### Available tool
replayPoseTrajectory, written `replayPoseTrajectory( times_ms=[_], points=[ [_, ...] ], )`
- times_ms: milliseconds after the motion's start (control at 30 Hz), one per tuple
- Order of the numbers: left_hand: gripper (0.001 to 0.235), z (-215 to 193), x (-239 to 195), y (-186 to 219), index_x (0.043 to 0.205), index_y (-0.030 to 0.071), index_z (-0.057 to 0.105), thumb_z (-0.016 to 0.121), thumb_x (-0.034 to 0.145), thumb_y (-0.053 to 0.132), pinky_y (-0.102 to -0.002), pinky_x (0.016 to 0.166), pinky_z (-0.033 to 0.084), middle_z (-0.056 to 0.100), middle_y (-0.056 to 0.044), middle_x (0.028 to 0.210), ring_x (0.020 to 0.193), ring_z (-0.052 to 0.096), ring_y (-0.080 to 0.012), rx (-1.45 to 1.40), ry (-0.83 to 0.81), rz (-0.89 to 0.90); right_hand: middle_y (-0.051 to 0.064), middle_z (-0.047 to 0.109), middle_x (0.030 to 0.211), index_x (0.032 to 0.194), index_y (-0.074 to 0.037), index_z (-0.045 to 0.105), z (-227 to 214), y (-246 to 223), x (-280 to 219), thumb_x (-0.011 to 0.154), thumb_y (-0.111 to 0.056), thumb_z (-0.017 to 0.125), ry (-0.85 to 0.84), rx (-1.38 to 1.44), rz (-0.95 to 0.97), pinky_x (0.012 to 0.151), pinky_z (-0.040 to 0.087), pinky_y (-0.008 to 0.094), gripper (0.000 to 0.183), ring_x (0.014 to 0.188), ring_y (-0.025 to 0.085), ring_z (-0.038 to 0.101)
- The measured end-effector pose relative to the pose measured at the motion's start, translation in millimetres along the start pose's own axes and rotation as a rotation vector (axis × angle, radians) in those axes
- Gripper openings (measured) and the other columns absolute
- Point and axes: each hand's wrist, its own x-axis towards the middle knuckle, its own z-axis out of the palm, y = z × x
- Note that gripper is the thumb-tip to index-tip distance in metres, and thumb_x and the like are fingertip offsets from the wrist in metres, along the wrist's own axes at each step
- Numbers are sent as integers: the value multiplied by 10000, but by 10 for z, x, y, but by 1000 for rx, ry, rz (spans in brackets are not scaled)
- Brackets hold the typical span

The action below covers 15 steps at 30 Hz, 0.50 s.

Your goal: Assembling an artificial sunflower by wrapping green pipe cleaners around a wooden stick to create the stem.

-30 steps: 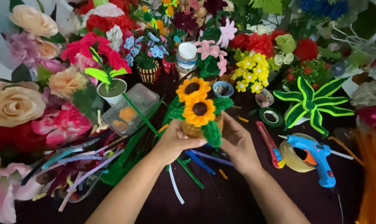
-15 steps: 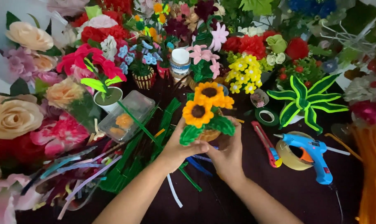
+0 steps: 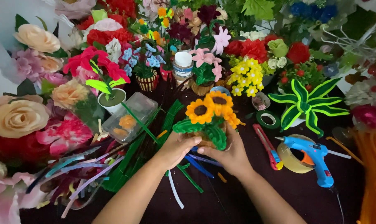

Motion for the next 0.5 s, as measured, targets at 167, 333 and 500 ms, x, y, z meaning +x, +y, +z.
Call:
replayPoseTrajectory(
  times_ms=[167, 333, 500],
  points=[
    [235, 192, -25, 136, 1109, 49, 642, 722, 887, 46, -318, 820, 541, 598, -56, 982, 891, 603, -167, -39, 79, -60, 199, 702, 1122, 1306, 17, 567, 91, -154, -2, 628, -26, 968, 106, -12, 18, 846, 642, 474, 788, 1040, 306, 703],
    [283, 242, 4, 263, 1156, 80, 543, 682, 926, 168, -403, 954, 551, 563, -82, 1088, 1006, 644, -234, -124, 207, -116, 239, 626, 1237, 1395, 28, 485, 53, -58, 3, 652, -127, 975, 183, -95, -12, 916, 605, 507, 904, 1159, 395, 663],
    [436, 300, 22, 455, 1340, 153, 572, 602, 976, 392, -537, 1079, 463, 589, -54, 1272, 1181, 610, -301, -119, 290, -129, 216, 603, 1254, 1392, 20, 488, 41, 103, -4, 662, -184, 992, 225, -222, -123, 938, 585, 534, 910, 1178, 399, 647]
  ],
)
